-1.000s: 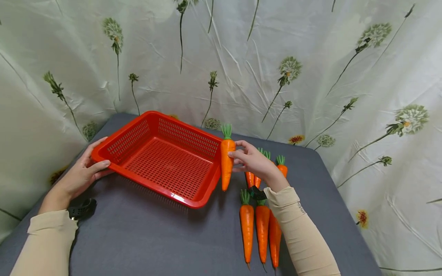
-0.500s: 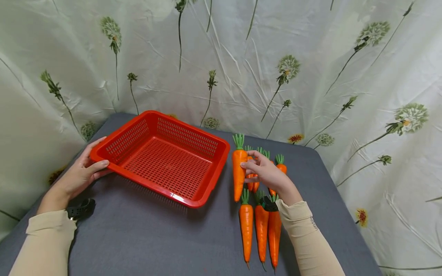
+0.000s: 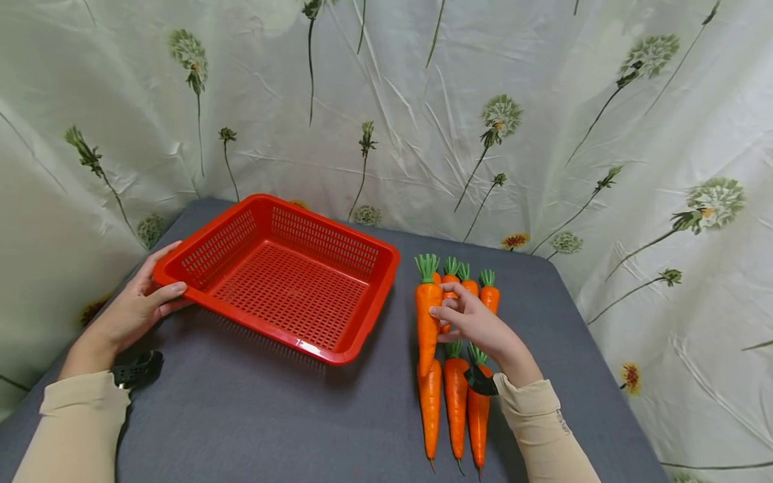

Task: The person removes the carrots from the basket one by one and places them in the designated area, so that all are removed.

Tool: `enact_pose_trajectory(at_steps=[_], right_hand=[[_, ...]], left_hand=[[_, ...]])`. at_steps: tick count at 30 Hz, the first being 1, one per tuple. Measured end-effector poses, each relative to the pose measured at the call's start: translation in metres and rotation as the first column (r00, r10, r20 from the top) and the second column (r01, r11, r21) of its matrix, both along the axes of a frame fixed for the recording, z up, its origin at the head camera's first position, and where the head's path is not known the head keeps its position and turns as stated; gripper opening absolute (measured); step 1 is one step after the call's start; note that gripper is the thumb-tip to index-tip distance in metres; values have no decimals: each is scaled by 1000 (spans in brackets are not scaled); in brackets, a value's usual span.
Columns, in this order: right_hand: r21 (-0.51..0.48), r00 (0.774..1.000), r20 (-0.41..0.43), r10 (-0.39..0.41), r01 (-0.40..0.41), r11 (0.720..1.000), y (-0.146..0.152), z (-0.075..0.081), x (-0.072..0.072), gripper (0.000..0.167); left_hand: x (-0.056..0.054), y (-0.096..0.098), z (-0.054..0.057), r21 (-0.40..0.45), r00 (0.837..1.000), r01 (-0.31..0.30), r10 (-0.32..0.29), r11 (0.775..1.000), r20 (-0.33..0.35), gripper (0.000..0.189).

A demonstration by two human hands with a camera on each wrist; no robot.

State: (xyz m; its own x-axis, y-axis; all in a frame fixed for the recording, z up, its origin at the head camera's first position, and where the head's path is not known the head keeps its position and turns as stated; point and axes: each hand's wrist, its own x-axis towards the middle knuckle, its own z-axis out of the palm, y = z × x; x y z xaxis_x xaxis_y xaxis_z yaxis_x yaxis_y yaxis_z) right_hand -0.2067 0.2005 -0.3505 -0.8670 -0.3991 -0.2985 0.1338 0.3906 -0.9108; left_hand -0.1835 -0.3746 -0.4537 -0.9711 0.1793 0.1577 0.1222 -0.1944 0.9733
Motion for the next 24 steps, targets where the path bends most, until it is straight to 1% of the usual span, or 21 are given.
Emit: enact_pose_trajectory(at_steps=[7,14,16,19,24], right_hand=[[52,1000,-12,-18,18,998,16,-3,17,62],[55,999,-5,-44,44,997,33,-8,33,55],[56,999,-14,-39,39,998,38,-10,36,57],[61,999,-12,-52,52,997,44,-11,41,59],[51,998,13,-67,66,997,55,-13,48,58]], left_hand=[[-1,-2,-2,4,1000,4,-4,1000,12,77],[-2,-2,-1,1,1000,2,-2,1000,20,77],[-2,-2,-1,3,1000,1,-1,1000,18,77],[-2,-1,-1,13,1000,4,-4,1000,12,77],[-1,-1,0,3,1000,-1,1,1000,15,77]])
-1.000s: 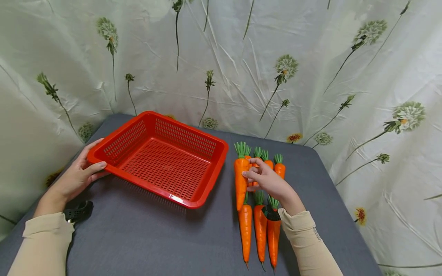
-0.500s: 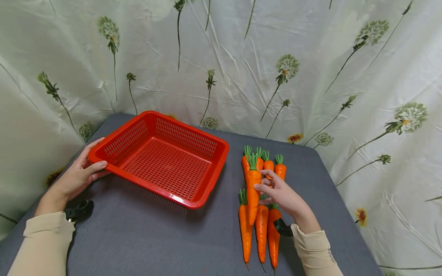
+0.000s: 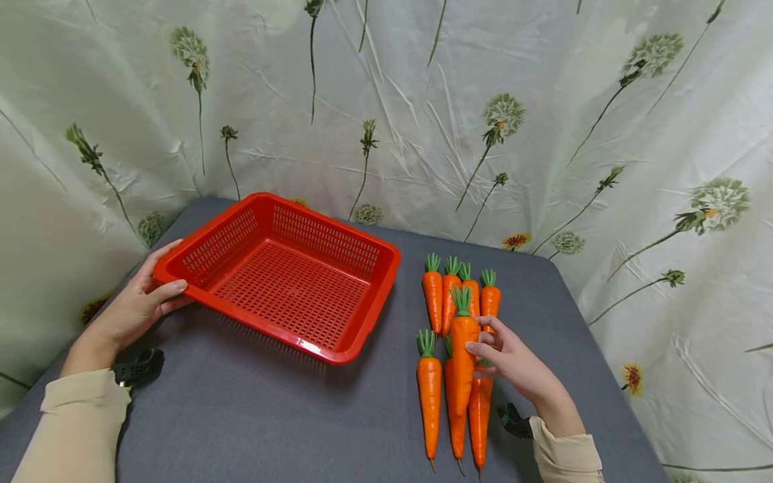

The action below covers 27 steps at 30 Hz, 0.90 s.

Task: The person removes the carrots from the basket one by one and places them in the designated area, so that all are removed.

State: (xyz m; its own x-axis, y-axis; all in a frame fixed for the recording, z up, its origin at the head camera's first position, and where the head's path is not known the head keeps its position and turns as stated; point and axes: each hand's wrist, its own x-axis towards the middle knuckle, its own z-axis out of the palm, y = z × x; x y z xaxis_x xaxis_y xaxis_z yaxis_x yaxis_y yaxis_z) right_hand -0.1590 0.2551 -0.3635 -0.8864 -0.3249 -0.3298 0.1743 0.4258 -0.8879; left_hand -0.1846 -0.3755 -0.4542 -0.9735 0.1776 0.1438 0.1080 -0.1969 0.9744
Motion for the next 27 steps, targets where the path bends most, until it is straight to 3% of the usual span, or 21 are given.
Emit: enact_pose_trajectory(at_steps=[18,27], right_hand=[[34,997,3,-78,77,996,50,-8,19,63],[82,993,37,-114,111,990,69,-20,30,64]], left_hand=[[0,0,1,-9,1000,-6,6,1000,9,76],[1,0,0,-15,1000,-1,1,1000,6,77]])
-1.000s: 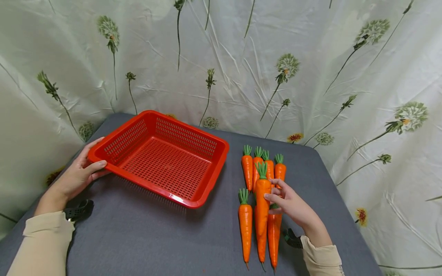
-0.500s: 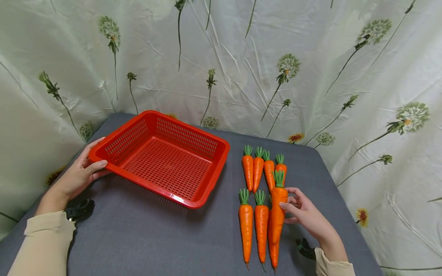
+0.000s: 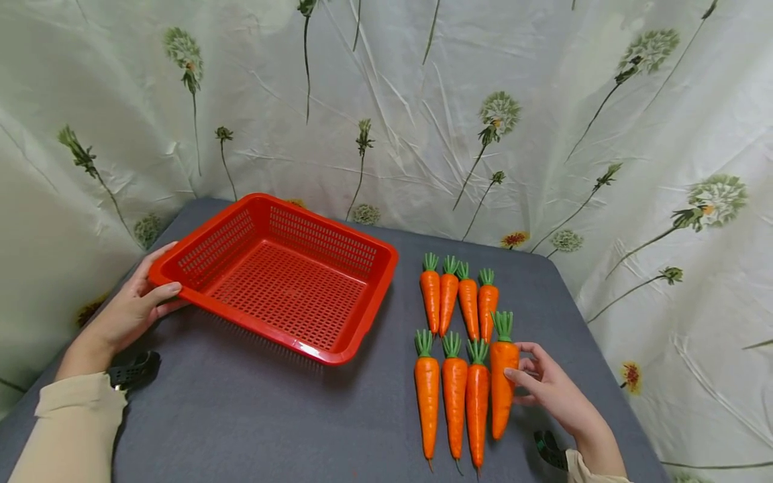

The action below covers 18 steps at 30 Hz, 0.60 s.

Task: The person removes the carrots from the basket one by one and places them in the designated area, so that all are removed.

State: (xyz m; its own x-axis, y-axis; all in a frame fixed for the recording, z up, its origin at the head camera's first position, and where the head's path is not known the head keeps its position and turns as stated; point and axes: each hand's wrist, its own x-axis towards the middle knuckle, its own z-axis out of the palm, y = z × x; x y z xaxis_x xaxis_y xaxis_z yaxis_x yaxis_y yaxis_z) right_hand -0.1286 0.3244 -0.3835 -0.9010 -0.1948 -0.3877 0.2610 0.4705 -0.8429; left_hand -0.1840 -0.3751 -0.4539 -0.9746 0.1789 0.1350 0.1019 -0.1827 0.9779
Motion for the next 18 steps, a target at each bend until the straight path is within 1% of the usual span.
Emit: enact_pose_trajectory(at_steps=[6,9,14,18], right_hand=[[33,999,40,-27,26,999,11,-10,9,67],[53,997,63,-41,37,998,15,-15,11,66],[83,994,97,-43,35,996,23,-24,15,65],[103,991,117,-59,47,994,26,-29,17,64]], left_hand=[[-1,-1,-2,21,1000,15,-15,1000,-8,75],[-1,-2,-3,22,1000,16,-15,1000,-11,75],[-2,-3,-4,6,1000,18,-18,1000,-15,76],[-3,-3,-4,14,999,30,-30,999,-24,75]])
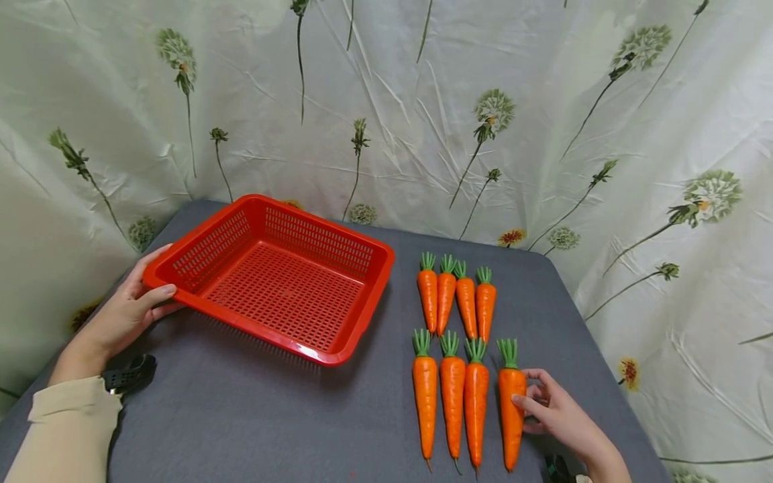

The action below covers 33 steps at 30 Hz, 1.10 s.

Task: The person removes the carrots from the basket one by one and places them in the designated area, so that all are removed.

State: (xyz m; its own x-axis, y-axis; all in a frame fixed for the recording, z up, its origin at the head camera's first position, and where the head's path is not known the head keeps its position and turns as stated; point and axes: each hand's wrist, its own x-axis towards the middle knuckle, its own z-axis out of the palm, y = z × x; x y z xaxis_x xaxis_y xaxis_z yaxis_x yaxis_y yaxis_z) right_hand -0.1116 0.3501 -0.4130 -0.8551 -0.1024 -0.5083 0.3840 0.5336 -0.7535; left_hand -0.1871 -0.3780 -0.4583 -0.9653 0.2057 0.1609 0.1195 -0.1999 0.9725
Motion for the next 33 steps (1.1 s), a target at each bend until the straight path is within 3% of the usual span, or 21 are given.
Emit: enact_pose_trajectory(at_steps=[8,22,33], right_hand=[[7,1000,13,5,-5,1000,-3,-4,0,63],[78,999,27,28,-30,997,-14,-1,-8,75],[95,1000,17,21,-22,995,-20,4,-11,73]], left_hand=[[1,2,2,-17,1000,-10,10,1000,0,75],[6,-4,3,5,1000,-9,9,1000,-4,75],[9,-8,5,-27,1000,-7,7,1000,-14,75]])
